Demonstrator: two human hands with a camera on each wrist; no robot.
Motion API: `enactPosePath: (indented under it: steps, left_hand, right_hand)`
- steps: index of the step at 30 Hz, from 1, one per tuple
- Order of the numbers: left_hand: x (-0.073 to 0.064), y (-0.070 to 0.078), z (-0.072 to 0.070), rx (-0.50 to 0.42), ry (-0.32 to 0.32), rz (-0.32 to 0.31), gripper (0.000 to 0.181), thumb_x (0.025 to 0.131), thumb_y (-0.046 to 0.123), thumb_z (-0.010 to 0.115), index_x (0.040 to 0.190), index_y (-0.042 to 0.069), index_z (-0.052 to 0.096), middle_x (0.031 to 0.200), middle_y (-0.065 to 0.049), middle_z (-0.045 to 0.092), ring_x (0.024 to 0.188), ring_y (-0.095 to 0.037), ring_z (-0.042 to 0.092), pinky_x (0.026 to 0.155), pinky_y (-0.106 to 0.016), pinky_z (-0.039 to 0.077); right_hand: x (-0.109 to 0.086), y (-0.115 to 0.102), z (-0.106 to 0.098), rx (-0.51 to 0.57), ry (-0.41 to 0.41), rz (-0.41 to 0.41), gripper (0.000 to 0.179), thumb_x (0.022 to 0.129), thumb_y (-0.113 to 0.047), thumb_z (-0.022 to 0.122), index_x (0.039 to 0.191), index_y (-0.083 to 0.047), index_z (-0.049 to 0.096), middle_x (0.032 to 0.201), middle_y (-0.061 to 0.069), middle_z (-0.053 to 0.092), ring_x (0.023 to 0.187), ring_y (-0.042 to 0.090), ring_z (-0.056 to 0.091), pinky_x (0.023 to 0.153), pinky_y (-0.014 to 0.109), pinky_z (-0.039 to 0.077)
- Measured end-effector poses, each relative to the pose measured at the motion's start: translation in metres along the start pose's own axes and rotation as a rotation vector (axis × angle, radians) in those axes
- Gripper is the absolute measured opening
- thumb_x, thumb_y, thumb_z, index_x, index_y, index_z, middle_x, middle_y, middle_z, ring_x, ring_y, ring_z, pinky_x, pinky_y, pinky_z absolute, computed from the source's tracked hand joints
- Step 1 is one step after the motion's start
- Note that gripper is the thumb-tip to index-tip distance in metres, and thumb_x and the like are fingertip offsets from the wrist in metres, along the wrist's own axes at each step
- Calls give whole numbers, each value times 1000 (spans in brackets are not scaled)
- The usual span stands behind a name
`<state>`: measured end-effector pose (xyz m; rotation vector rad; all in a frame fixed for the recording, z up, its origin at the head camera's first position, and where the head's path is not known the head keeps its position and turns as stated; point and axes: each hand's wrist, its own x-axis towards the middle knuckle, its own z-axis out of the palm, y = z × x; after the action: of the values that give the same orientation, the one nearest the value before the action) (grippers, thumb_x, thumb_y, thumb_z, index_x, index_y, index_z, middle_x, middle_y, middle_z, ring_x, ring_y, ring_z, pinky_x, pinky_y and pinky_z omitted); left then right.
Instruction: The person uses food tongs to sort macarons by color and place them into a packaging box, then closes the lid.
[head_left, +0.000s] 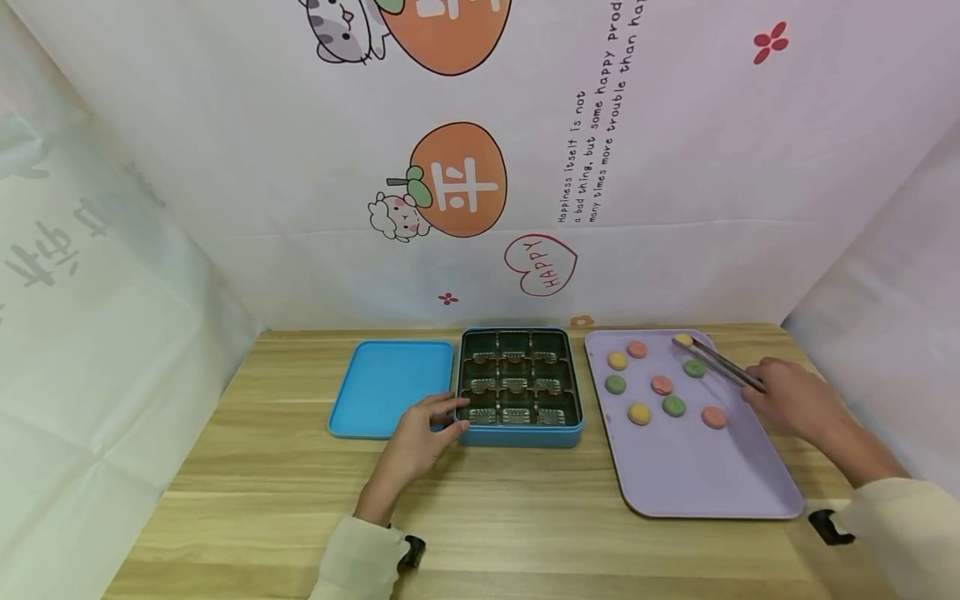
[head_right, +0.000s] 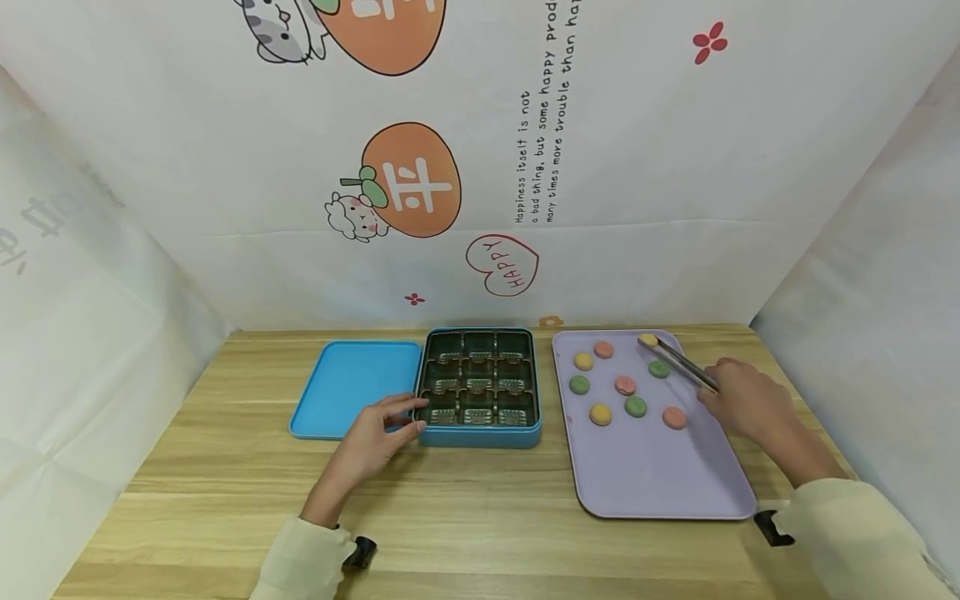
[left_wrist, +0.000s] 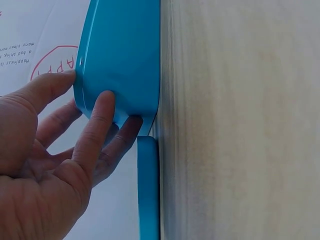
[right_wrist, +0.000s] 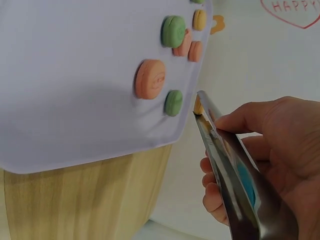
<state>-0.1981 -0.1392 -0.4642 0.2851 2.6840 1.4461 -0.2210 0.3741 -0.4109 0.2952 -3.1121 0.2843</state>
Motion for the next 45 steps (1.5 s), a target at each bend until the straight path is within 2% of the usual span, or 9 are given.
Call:
enactPosePath:
  steps: [3,6,10,14,20,31,34,37,45]
  left_hand:
    - [0,0,0,-13,3,-10,34,100,17,74,133,13,73,156,-20,53,122,-36,68,84,-38,59]
    - [0,0,-1,-28,3,-28,34,99,17,74,133,14,73,156,-18,52,122,-35,68,80,-34,59]
    - [-1,-1,-2,-24,-2,-23,34,99,16,74,134,13,73,156,-19,52,122,-36,68,78,-33,58]
    - [-1,-1,-2,-22,4,-31,35,99,17,74,134,14,73,156,-18,53,122,-35,68,77,-31,57]
    - [-1,-2,-2,-22,10,-32,34,100,16,74,134,14,73,156,-18,53,121,-34,68,74,-29,56]
    - [0,-1,-1,-20,7,-34,33,100,18,74,133,16,73,155,-17,54,120,-33,68,75,-31,56]
    - [0,-2,-1,-23,4,-20,32,100,18,74,132,14,73,154,-18,55,120,-36,68,79,-35,59]
    - [0,-2,-2,-18,3,-20,32,100,18,73,131,15,73,152,-17,56,121,-37,68,84,-39,60]
    - [0,1,-1,-26,15,-39,29,99,19,75,128,18,72,144,-14,63,119,-34,69,78,-36,58]
  right_hand:
    - [-4,-7,-2,1,23,-10,22,96,-11,63,75,-11,57,77,6,54,64,18,45,56,33,34]
    - [-8,-16,-7,-6,38,-18,11,96,-12,67,90,-2,69,83,11,60,67,21,51,56,36,39]
    - [-14,-30,-14,-26,54,-45,27,95,-13,70,113,6,71,96,19,67,73,27,61,58,44,47]
    - [-18,-46,-19,-39,74,-87,33,95,-13,71,120,8,70,100,20,68,73,25,61,60,44,48]
    - [-24,-70,-23,-34,149,-172,29,91,-9,75,117,4,73,92,9,66,68,16,50,56,33,39]
    - [-30,-110,-24,-22,204,-325,31,87,-12,81,116,-2,76,98,6,68,71,6,52,59,31,44]
    - [-31,-122,-22,-6,181,-341,37,89,-14,80,123,0,75,98,4,69,69,5,49,57,28,42]
    - [-32,-134,-18,5,172,-374,35,89,-15,81,122,-2,76,102,3,71,73,8,57,57,28,45]
    - [-29,-172,-3,65,118,-431,29,92,-14,77,120,-6,77,100,-1,70,69,1,54,55,23,43]
